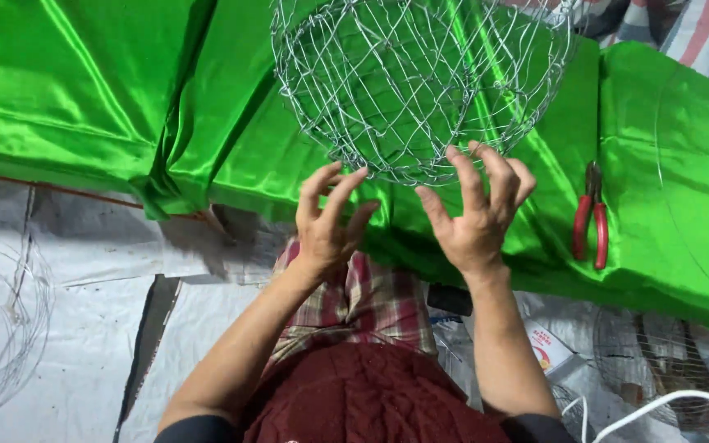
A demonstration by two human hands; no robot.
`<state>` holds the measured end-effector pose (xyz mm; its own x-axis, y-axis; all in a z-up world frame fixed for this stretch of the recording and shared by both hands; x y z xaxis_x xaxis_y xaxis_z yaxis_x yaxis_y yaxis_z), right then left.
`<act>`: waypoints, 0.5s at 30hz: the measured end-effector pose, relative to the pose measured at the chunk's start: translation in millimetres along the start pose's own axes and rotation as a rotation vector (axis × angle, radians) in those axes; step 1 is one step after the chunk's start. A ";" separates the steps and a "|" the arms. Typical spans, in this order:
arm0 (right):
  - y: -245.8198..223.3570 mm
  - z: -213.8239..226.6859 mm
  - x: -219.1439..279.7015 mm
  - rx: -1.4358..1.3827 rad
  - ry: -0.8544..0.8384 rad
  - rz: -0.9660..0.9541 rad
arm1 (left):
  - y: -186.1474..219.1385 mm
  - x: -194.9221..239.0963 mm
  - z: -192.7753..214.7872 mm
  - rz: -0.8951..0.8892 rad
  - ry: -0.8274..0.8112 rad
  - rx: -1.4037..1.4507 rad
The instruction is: Inspecting and adjusting a wire mesh basket by rotating it and checking the wire connections with fingers.
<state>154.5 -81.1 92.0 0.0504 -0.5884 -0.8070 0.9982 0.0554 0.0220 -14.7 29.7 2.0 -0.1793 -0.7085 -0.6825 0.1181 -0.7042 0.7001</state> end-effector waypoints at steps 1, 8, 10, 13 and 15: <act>2.4 -0.2 -2.6 -0.005 -0.058 0.005 | 16.9 -8.9 -2.0 -0.073 -0.046 -0.070; 27.1 -15.9 -0.3 -0.096 -0.151 0.001 | 26.8 -40.2 -20.4 -0.200 -0.324 -0.296; 30.2 -19.1 3.5 -0.121 -0.116 -0.023 | 20.2 -36.1 -27.2 -0.200 -0.339 -0.269; 37.4 -27.1 11.2 -0.235 -0.045 -0.090 | 17.0 -32.2 -35.2 -0.207 -0.328 -0.198; 41.6 -29.9 14.7 -0.320 -0.009 -0.134 | 20.7 -31.3 -36.4 -0.217 -0.303 -0.150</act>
<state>195.9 -63.3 63.3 -0.0790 -0.6148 -0.7847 0.9354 0.2265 -0.2717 28.9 35.6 30.3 -0.4929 -0.5130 -0.7027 0.1829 -0.8507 0.4928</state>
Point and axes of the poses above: each hand's wrist, its own x-axis away from the middle knuckle, its own z-axis out of the back of the hand, y = z × x, the point moved 8 cm from there along -x, towards the middle knuckle, and after that the axes turned 7 degrees about z, right-handed, at the moved point
